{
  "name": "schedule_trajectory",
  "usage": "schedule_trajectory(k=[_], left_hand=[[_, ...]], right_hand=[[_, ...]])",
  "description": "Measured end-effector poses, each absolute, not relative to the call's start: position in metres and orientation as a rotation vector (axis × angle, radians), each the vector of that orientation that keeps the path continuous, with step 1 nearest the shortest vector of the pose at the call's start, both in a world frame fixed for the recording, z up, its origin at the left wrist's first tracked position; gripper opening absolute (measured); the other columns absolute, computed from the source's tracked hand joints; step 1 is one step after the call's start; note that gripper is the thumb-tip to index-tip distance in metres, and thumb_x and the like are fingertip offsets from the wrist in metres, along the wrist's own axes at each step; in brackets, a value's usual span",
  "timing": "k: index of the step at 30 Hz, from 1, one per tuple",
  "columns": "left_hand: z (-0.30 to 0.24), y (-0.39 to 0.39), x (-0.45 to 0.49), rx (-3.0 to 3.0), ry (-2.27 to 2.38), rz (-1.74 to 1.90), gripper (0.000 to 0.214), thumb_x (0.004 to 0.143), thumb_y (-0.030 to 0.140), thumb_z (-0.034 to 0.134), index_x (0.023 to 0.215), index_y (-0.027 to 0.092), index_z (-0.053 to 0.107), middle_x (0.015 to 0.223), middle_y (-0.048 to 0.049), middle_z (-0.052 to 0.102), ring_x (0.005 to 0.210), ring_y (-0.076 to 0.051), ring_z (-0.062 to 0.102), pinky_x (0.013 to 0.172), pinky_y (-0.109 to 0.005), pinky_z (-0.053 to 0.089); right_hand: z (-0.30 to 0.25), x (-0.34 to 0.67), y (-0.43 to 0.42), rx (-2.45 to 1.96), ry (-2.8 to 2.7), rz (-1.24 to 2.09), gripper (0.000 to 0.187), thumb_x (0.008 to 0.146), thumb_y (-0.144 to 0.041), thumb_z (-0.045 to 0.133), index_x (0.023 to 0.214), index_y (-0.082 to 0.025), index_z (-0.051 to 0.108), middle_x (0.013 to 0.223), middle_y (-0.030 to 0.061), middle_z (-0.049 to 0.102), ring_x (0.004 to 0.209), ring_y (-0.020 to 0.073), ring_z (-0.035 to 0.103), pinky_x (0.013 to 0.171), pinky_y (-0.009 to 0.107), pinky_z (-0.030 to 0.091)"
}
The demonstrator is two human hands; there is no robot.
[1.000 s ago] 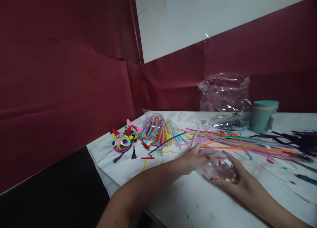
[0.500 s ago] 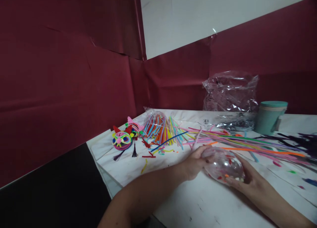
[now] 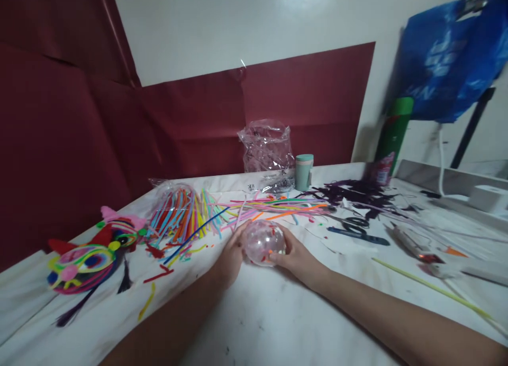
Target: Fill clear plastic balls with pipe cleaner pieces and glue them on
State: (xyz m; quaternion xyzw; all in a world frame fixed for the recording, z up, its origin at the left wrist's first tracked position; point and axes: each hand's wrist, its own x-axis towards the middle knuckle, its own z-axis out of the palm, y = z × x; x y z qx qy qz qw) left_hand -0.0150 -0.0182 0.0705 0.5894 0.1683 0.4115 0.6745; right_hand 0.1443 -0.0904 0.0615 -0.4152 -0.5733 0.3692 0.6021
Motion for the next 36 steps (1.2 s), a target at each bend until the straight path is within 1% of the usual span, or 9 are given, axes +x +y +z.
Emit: schedule_trajectory(k=[3, 9, 13, 16, 20, 23, 27, 30, 36], left_hand=[[0.069, -0.02, -0.017, 1.465, 0.403, 0.928, 0.084, 0.062, 0.045, 0.077, 0.132, 0.018, 0.04, 0.135, -0.0147, 0.048, 0.126, -0.034, 0.043, 0.104, -0.044, 0.036], [0.077, -0.027, -0.016, 1.542, 0.438, 0.952, 0.095, 0.057, 0.039, 0.081, 0.135, 0.018, 0.032, 0.139, -0.0156, 0.04, 0.126, -0.033, 0.042, 0.104, -0.041, 0.037], [0.081, -0.03, -0.018, 1.602, 0.493, 1.031, 0.1, 0.056, 0.023, 0.082, 0.138, 0.023, 0.024, 0.143, -0.0133, 0.035, 0.129, -0.032, 0.039, 0.106, -0.042, 0.036], [0.081, -0.031, -0.021, 1.848, 0.541, 1.136, 0.094, 0.057, 0.017, 0.079, 0.137, 0.024, 0.03, 0.145, -0.0115, 0.032, 0.134, -0.033, 0.029, 0.111, -0.046, 0.026], [0.077, -0.03, -0.024, 1.97, 0.478, 1.078, 0.093, 0.059, 0.024, 0.079, 0.138, 0.023, 0.029, 0.148, -0.0119, 0.028, 0.136, -0.034, 0.026, 0.112, -0.047, 0.023], [0.076, -0.027, -0.023, 1.839, 0.456, 1.053, 0.093, 0.062, 0.031, 0.078, 0.139, 0.021, 0.026, 0.146, -0.014, 0.03, 0.134, -0.034, 0.028, 0.111, -0.046, 0.026], [0.081, -0.022, -0.021, 1.653, 0.403, 1.042, 0.1, 0.051, 0.031, 0.084, 0.136, 0.023, 0.032, 0.142, -0.013, 0.037, 0.13, -0.035, 0.036, 0.108, -0.044, 0.032], [0.087, -0.02, -0.021, 1.56, 0.408, 1.004, 0.104, 0.045, 0.032, 0.086, 0.135, 0.023, 0.034, 0.142, -0.0131, 0.038, 0.129, -0.035, 0.038, 0.106, -0.043, 0.034], [0.091, -0.024, -0.023, 1.502, 0.417, 0.934, 0.108, 0.047, 0.045, 0.084, 0.138, 0.023, 0.029, 0.141, -0.0152, 0.039, 0.127, -0.035, 0.04, 0.103, -0.044, 0.038]], right_hand=[[0.058, 0.145, -0.092, -1.057, -1.384, 0.711, 0.093, 0.06, -0.051, 0.076, 0.135, -0.018, 0.032, 0.135, 0.0157, 0.045, 0.123, 0.0306, 0.044, 0.103, 0.047, 0.035], [0.064, 0.152, -0.098, -1.067, -1.712, 0.077, 0.093, 0.066, -0.034, 0.076, 0.142, -0.03, 0.023, 0.143, 0.0112, 0.033, 0.133, 0.0306, 0.028, 0.107, 0.05, 0.027], [0.068, 0.154, -0.095, -1.05, -1.484, 0.455, 0.099, 0.067, -0.051, 0.072, 0.144, -0.029, 0.014, 0.147, 0.0146, 0.026, 0.131, 0.032, 0.032, 0.099, 0.05, 0.037], [0.066, 0.152, -0.091, -0.926, -1.368, 0.775, 0.096, 0.065, -0.06, 0.069, 0.142, -0.027, 0.021, 0.141, 0.0148, 0.038, 0.124, 0.0312, 0.043, 0.096, 0.049, 0.041], [0.061, 0.151, -0.091, -0.86, -1.409, 0.745, 0.09, 0.062, -0.048, 0.077, 0.136, -0.025, 0.032, 0.137, 0.0111, 0.043, 0.124, 0.0281, 0.044, 0.099, 0.043, 0.04], [0.058, 0.152, -0.093, -0.954, -1.49, 0.586, 0.092, 0.063, -0.038, 0.079, 0.138, -0.025, 0.029, 0.143, 0.0119, 0.034, 0.13, 0.0272, 0.037, 0.104, 0.042, 0.036], [0.057, 0.154, -0.091, -0.942, -1.436, 0.611, 0.1, 0.064, -0.043, 0.077, 0.143, -0.029, 0.017, 0.149, 0.0118, 0.024, 0.135, 0.0269, 0.028, 0.105, 0.045, 0.032], [0.06, 0.155, -0.088, -0.942, -1.37, 0.631, 0.101, 0.062, -0.046, 0.077, 0.143, -0.03, 0.019, 0.145, 0.0128, 0.032, 0.132, 0.0284, 0.033, 0.103, 0.046, 0.034], [0.07, 0.153, -0.1, -1.055, -1.592, 0.122, 0.084, 0.067, -0.028, 0.074, 0.139, -0.032, 0.031, 0.131, 0.0107, 0.047, 0.119, 0.0302, 0.045, 0.097, 0.048, 0.04]])
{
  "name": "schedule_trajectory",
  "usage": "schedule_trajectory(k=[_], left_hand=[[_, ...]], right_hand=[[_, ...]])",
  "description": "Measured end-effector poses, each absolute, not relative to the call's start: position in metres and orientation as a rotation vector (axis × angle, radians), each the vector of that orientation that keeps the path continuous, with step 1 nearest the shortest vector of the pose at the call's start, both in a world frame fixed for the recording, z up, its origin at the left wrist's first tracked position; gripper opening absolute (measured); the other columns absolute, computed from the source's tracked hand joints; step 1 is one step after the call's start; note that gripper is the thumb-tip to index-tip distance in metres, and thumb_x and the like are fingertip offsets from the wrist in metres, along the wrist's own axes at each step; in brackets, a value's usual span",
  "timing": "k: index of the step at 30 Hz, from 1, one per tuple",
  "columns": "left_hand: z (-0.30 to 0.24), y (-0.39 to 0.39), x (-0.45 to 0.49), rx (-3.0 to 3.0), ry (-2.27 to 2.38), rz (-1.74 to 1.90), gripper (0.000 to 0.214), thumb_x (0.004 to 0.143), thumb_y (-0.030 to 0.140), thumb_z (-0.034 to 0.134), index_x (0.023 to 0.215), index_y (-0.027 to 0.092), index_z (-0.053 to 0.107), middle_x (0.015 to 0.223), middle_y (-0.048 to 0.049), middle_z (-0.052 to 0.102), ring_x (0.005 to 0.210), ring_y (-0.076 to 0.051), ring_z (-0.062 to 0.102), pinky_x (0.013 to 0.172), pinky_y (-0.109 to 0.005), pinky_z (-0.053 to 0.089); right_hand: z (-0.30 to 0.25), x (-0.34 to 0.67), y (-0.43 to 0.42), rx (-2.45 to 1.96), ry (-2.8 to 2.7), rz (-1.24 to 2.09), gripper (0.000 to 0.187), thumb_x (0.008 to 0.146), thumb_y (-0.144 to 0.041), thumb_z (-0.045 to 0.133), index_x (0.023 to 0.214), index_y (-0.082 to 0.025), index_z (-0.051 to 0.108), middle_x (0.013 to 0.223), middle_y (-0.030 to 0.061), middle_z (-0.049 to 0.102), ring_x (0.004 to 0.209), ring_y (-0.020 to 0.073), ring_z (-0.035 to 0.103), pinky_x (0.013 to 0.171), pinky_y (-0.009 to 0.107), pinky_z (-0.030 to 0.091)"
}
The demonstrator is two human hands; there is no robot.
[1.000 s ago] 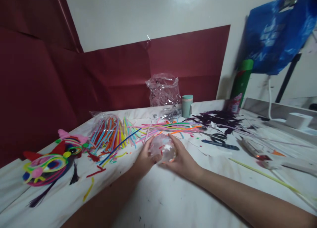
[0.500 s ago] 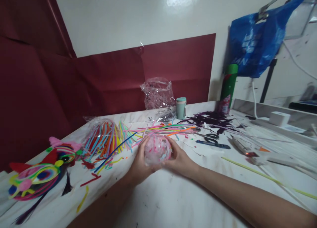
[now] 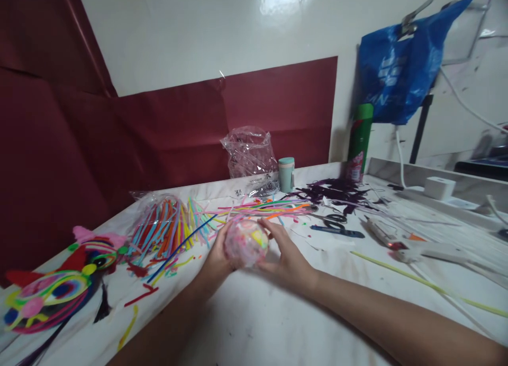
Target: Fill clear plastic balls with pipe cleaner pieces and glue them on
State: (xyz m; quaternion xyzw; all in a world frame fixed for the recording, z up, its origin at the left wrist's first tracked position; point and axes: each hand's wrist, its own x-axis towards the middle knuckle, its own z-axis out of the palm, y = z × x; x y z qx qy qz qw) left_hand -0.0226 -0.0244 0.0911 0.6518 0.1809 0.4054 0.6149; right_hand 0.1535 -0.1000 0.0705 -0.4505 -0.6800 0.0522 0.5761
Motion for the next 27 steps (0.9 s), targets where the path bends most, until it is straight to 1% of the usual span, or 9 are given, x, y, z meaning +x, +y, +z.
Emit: schedule_trajectory(k=[3, 5, 7, 10, 13, 16, 19, 24, 27], left_hand=[[0.094, -0.03, -0.023, 1.511, 0.434, 0.914, 0.108, 0.045, 0.036, 0.086, 0.136, 0.023, 0.029, 0.137, -0.0152, 0.044, 0.123, -0.036, 0.045, 0.102, -0.046, 0.038], [0.096, -0.033, -0.023, 1.497, 0.448, 0.943, 0.11, 0.043, 0.03, 0.088, 0.136, 0.025, 0.028, 0.139, -0.0147, 0.041, 0.123, -0.036, 0.045, 0.102, -0.045, 0.039], [0.096, -0.035, -0.023, 1.471, 0.44, 0.946, 0.111, 0.042, 0.028, 0.088, 0.135, 0.025, 0.027, 0.14, -0.0147, 0.039, 0.123, -0.037, 0.044, 0.101, -0.045, 0.04], [0.094, -0.032, -0.023, 1.477, 0.449, 0.93, 0.109, 0.043, 0.024, 0.088, 0.135, 0.025, 0.028, 0.139, -0.0144, 0.04, 0.123, -0.036, 0.045, 0.101, -0.044, 0.04], [0.089, -0.026, -0.023, 1.559, 0.48, 0.907, 0.103, 0.047, 0.019, 0.086, 0.134, 0.024, 0.03, 0.14, -0.0137, 0.038, 0.126, -0.034, 0.042, 0.105, -0.043, 0.037], [0.085, -0.022, -0.023, 1.621, 0.506, 0.903, 0.096, 0.052, 0.019, 0.084, 0.133, 0.022, 0.032, 0.142, -0.0136, 0.037, 0.129, -0.033, 0.039, 0.107, -0.043, 0.034], [0.081, -0.019, -0.022, 1.635, 0.527, 0.942, 0.093, 0.051, 0.02, 0.083, 0.131, 0.02, 0.035, 0.141, -0.0135, 0.038, 0.13, -0.033, 0.037, 0.107, -0.043, 0.034], [0.078, -0.018, -0.019, 1.581, 0.543, 0.934, 0.088, 0.049, 0.019, 0.083, 0.127, 0.021, 0.041, 0.133, -0.0107, 0.048, 0.124, -0.032, 0.044, 0.101, -0.04, 0.04], [0.078, -0.018, -0.018, 1.542, 0.508, 0.901, 0.082, 0.051, 0.02, 0.082, 0.124, 0.021, 0.044, 0.127, -0.0103, 0.053, 0.119, -0.031, 0.049, 0.098, -0.04, 0.043]], right_hand=[[0.073, 0.152, -0.103, -1.024, -1.634, 0.128, 0.09, 0.067, -0.03, 0.074, 0.142, -0.031, 0.025, 0.138, 0.0109, 0.041, 0.126, 0.0306, 0.038, 0.102, 0.049, 0.035], [0.071, 0.152, -0.101, -1.061, -1.562, 0.259, 0.098, 0.064, -0.035, 0.077, 0.143, -0.028, 0.021, 0.141, 0.0127, 0.037, 0.128, 0.0322, 0.036, 0.099, 0.049, 0.037], [0.069, 0.151, -0.098, -1.062, -1.516, 0.444, 0.101, 0.062, -0.038, 0.078, 0.144, -0.025, 0.02, 0.141, 0.0135, 0.038, 0.126, 0.032, 0.039, 0.096, 0.047, 0.042], [0.066, 0.149, -0.095, -1.02, -1.492, 0.605, 0.094, 0.064, -0.038, 0.077, 0.141, -0.022, 0.025, 0.137, 0.0124, 0.043, 0.12, 0.0285, 0.047, 0.092, 0.04, 0.046], [0.065, 0.148, -0.096, -1.071, -1.47, 0.569, 0.09, 0.064, -0.038, 0.076, 0.138, -0.02, 0.029, 0.133, 0.0125, 0.048, 0.113, 0.0271, 0.052, 0.09, 0.04, 0.047], [0.064, 0.149, -0.097, -1.155, -1.483, 0.48, 0.089, 0.064, -0.04, 0.076, 0.137, -0.019, 0.031, 0.131, 0.0137, 0.048, 0.113, 0.0277, 0.051, 0.091, 0.042, 0.046], [0.059, 0.15, -0.096, -1.232, -1.516, 0.397, 0.09, 0.063, -0.044, 0.076, 0.137, -0.019, 0.031, 0.131, 0.0146, 0.048, 0.114, 0.0289, 0.049, 0.093, 0.044, 0.044], [0.055, 0.151, -0.095, -1.284, -1.563, 0.289, 0.091, 0.061, -0.049, 0.076, 0.136, -0.02, 0.034, 0.128, 0.0146, 0.05, 0.115, 0.0304, 0.049, 0.093, 0.045, 0.044], [0.056, 0.15, -0.096, -1.308, -1.586, 0.271, 0.089, 0.062, -0.05, 0.075, 0.136, -0.02, 0.035, 0.128, 0.0156, 0.049, 0.116, 0.0313, 0.048, 0.094, 0.046, 0.043]])
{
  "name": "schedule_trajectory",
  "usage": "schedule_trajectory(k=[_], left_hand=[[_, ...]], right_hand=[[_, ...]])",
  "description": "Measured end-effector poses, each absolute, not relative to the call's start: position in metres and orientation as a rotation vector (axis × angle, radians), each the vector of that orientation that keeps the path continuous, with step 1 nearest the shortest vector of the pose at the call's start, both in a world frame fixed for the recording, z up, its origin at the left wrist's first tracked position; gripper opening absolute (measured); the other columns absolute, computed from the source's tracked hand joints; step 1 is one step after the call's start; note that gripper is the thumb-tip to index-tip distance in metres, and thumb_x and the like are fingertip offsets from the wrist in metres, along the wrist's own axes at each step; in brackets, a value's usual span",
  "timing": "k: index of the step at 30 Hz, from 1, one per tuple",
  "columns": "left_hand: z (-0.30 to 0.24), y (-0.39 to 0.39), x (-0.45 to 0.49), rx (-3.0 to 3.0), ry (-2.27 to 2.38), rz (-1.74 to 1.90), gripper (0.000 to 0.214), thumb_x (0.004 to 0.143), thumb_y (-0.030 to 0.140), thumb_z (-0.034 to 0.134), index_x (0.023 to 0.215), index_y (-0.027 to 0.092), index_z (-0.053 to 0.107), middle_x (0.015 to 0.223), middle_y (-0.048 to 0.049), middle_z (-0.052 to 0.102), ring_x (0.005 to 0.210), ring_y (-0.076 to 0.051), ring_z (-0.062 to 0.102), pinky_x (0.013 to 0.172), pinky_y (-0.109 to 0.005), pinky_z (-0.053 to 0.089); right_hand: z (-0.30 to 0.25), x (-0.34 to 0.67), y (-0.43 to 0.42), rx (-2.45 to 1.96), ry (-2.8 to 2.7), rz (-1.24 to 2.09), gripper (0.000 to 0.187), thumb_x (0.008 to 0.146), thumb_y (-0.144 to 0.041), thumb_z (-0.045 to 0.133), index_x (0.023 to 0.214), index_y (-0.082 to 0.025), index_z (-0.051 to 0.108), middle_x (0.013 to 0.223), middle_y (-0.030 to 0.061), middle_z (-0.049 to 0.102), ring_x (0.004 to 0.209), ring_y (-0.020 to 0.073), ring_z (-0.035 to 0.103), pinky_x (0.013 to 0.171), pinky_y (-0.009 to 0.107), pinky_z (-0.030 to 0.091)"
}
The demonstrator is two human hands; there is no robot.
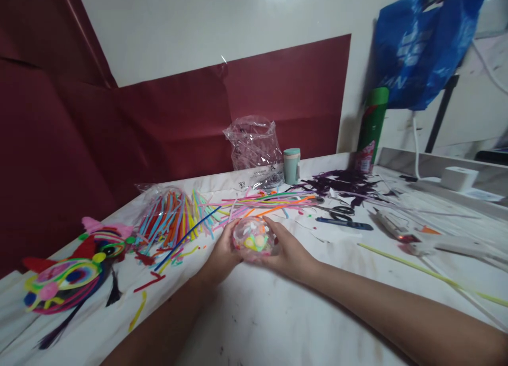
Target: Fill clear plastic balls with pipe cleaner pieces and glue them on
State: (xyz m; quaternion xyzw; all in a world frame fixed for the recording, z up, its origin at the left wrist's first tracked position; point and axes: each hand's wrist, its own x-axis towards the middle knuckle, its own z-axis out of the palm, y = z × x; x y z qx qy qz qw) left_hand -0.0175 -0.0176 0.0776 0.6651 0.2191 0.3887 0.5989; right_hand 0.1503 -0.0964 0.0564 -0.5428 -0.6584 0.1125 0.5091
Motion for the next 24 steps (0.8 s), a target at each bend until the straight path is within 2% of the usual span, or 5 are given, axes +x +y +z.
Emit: schedule_trajectory(k=[5, 10, 16, 24], left_hand=[[0.071, -0.013, -0.019, 1.603, 0.518, 0.899, 0.085, 0.054, 0.022, 0.081, 0.128, 0.02, 0.04, 0.136, -0.0118, 0.044, 0.126, -0.031, 0.042, 0.102, -0.039, 0.04], [0.063, -0.008, -0.02, 1.725, 0.495, 0.904, 0.094, 0.052, 0.026, 0.084, 0.132, 0.02, 0.036, 0.138, -0.0145, 0.042, 0.127, -0.034, 0.04, 0.105, -0.044, 0.036], [0.066, -0.013, -0.02, 1.831, 0.549, 0.96, 0.1, 0.05, 0.031, 0.085, 0.134, 0.02, 0.032, 0.142, -0.0143, 0.035, 0.132, -0.033, 0.033, 0.108, -0.044, 0.032], [0.067, -0.014, -0.021, 1.884, 0.575, 0.969, 0.099, 0.051, 0.036, 0.084, 0.134, 0.018, 0.033, 0.14, -0.0151, 0.037, 0.131, -0.035, 0.034, 0.109, -0.045, 0.029]], right_hand=[[0.057, 0.15, -0.098, -1.348, -1.593, 0.261, 0.088, 0.062, -0.05, 0.075, 0.135, -0.021, 0.036, 0.125, 0.0151, 0.051, 0.115, 0.0308, 0.049, 0.092, 0.046, 0.044], [0.056, 0.15, -0.097, -1.318, -1.638, 0.165, 0.088, 0.063, -0.046, 0.076, 0.137, -0.021, 0.034, 0.128, 0.0153, 0.049, 0.118, 0.0305, 0.046, 0.097, 0.047, 0.041], [0.052, 0.152, -0.094, -1.213, -1.691, 0.084, 0.087, 0.068, -0.041, 0.075, 0.139, -0.023, 0.029, 0.132, 0.0148, 0.047, 0.121, 0.0299, 0.044, 0.1, 0.047, 0.039], [0.05, 0.153, -0.094, -1.193, -1.688, 0.149, 0.085, 0.069, -0.042, 0.073, 0.139, -0.023, 0.028, 0.134, 0.0145, 0.044, 0.123, 0.0299, 0.043, 0.101, 0.048, 0.038]])
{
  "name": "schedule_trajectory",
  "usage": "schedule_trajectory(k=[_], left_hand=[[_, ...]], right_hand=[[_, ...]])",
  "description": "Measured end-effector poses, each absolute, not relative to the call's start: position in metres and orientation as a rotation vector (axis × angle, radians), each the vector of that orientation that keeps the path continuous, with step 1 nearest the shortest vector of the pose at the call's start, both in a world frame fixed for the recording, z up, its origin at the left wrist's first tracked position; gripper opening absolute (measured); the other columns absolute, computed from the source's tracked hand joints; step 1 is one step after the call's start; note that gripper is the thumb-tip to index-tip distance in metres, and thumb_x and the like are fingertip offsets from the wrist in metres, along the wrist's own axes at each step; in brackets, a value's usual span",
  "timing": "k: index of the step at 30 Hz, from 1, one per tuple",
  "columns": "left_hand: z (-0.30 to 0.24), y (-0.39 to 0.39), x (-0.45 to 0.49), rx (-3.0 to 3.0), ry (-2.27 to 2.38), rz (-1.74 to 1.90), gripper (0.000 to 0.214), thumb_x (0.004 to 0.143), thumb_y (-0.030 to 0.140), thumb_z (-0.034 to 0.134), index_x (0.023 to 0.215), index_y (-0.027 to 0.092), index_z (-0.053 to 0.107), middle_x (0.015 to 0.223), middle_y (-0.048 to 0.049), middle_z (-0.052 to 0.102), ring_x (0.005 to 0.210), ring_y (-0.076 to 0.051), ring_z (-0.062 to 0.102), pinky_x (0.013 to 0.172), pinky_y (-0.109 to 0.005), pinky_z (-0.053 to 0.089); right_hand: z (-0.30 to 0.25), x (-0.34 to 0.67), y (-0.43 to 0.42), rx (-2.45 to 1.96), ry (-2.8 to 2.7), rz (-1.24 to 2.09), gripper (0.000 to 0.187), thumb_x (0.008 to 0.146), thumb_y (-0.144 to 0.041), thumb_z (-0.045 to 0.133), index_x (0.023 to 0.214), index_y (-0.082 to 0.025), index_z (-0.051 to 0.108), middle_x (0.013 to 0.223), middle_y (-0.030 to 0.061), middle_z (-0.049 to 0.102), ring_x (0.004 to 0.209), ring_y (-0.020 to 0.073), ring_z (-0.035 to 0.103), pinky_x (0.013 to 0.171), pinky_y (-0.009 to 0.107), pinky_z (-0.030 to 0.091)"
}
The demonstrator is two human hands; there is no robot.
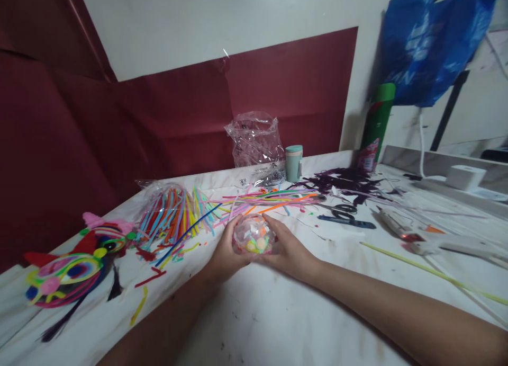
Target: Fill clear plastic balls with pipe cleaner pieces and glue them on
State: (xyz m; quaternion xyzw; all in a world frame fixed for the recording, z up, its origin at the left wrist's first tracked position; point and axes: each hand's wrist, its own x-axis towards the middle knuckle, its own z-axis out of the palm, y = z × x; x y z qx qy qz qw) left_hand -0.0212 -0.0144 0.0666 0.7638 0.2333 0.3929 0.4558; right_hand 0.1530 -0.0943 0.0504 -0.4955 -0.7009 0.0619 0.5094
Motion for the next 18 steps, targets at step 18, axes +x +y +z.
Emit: schedule_trajectory(k=[18], left_hand=[[0.0626, -0.0111, -0.0221, 1.875, 0.602, 0.934, 0.083, 0.064, 0.032, 0.074, 0.134, 0.017, 0.032, 0.135, -0.0146, 0.044, 0.124, -0.032, 0.043, 0.104, -0.045, 0.035]], right_hand=[[0.057, 0.1475, -0.0993, -1.329, -1.579, 0.373, 0.09, 0.062, -0.05, 0.075, 0.136, -0.016, 0.035, 0.126, 0.0163, 0.051, 0.113, 0.0304, 0.051, 0.092, 0.045, 0.045]])
